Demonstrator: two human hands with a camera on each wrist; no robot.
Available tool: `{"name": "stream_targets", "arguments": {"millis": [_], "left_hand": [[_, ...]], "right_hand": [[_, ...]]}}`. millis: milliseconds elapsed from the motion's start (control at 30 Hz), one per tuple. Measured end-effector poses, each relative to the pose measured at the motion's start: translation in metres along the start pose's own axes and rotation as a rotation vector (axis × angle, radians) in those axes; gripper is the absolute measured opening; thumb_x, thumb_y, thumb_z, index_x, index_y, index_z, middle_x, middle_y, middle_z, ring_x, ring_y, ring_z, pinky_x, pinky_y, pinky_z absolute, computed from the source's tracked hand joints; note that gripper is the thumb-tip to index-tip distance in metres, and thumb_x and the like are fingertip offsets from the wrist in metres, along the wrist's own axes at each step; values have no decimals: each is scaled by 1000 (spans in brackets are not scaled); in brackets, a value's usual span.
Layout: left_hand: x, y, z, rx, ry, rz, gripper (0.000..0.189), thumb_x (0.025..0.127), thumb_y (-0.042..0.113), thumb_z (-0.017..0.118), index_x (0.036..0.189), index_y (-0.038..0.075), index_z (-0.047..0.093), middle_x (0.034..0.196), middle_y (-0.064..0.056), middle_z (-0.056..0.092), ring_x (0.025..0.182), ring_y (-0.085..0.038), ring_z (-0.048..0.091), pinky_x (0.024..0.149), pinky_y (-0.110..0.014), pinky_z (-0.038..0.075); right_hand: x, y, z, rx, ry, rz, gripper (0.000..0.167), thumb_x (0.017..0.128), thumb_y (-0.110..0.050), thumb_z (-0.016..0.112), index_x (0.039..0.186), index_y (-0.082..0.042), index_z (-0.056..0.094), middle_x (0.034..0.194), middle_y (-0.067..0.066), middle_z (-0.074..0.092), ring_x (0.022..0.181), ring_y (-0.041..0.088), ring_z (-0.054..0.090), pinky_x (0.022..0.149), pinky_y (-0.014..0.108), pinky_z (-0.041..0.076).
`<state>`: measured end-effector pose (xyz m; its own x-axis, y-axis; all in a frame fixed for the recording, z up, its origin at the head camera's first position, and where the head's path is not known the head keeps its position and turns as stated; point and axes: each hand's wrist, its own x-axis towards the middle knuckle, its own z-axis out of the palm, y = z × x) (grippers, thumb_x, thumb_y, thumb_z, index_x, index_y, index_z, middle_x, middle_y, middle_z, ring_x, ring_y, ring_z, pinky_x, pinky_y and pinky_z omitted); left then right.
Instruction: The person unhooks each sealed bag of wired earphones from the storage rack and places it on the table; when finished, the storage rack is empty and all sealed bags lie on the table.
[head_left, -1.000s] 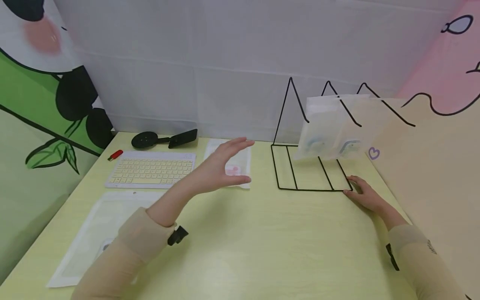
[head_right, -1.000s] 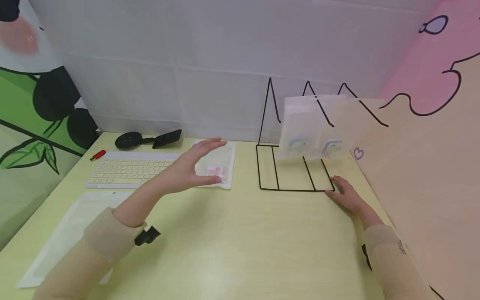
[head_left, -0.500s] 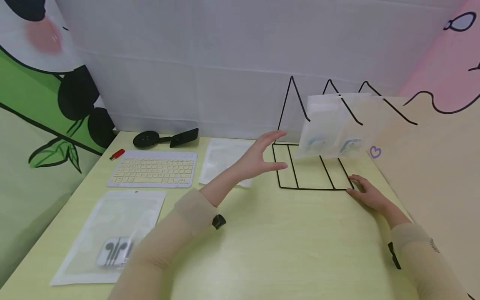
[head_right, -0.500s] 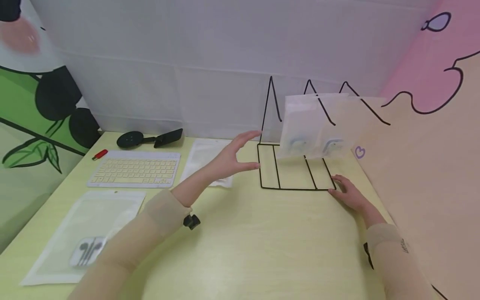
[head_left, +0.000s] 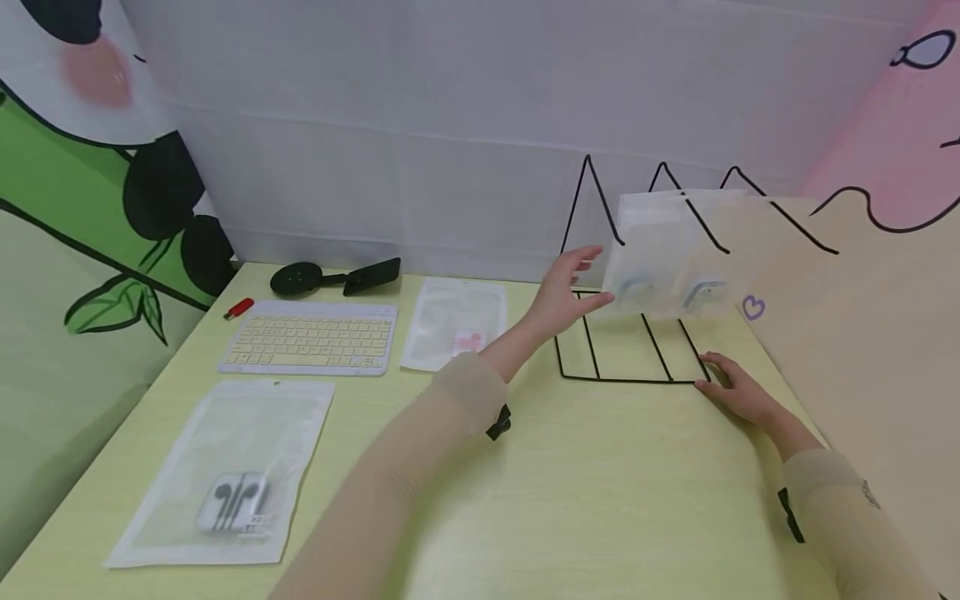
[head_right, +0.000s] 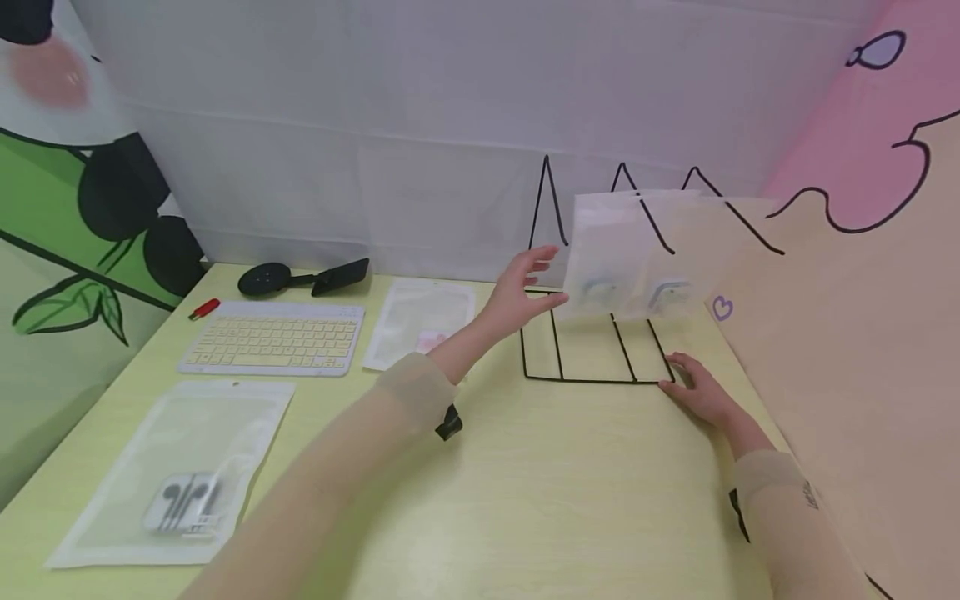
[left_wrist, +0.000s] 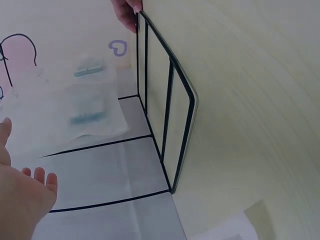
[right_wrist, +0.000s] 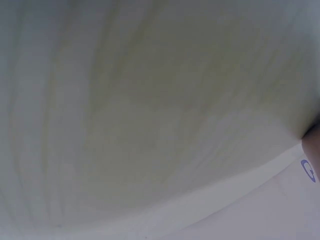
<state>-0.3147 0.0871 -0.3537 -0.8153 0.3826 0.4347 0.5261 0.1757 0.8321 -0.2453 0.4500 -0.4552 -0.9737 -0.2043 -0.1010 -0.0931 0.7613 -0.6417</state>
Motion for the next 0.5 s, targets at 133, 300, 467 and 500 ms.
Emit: {"name": "stream_targets", "arguments": {"millis": [133,300,467,500], "left_hand": [[10,-6,9,-28,24,-34,66,83,19,73,140,9,41,137,-7,47,119,-18,48,100,-32,42],[18,-9,16,-19,30,-83,57,85,18,71,135,10,45,126,-6,52,112,-17,52,96,-27,44],[23,-9,19,-78,67,-118,47,86,18,70,127,12,48,113,-3,57,104,-14,56,87,-19,46],[24,-8,20,-86,74,-118,44,86,17,70,124,12,49,111,-3,58,102,-14,57,85,-18,46]], "right_hand": [[-1,-1,0,-2,-1,3,70,96,-32,54,146,5,20,151,33,5,137,54,0,106,69,5],[-1,-3,1,-3,-5,9,71,96,-32,54,146,4,20,152,32,4,137,54,0,106,69,5],[-1,-1,0,-6,-2,8,71,96,-33,53,147,4,20,152,32,4,137,54,1,106,69,5],[-1,-1,0,-7,-1,7,71,96,-33,53,146,4,20,152,32,4,137,54,1,106,69,5]]}}
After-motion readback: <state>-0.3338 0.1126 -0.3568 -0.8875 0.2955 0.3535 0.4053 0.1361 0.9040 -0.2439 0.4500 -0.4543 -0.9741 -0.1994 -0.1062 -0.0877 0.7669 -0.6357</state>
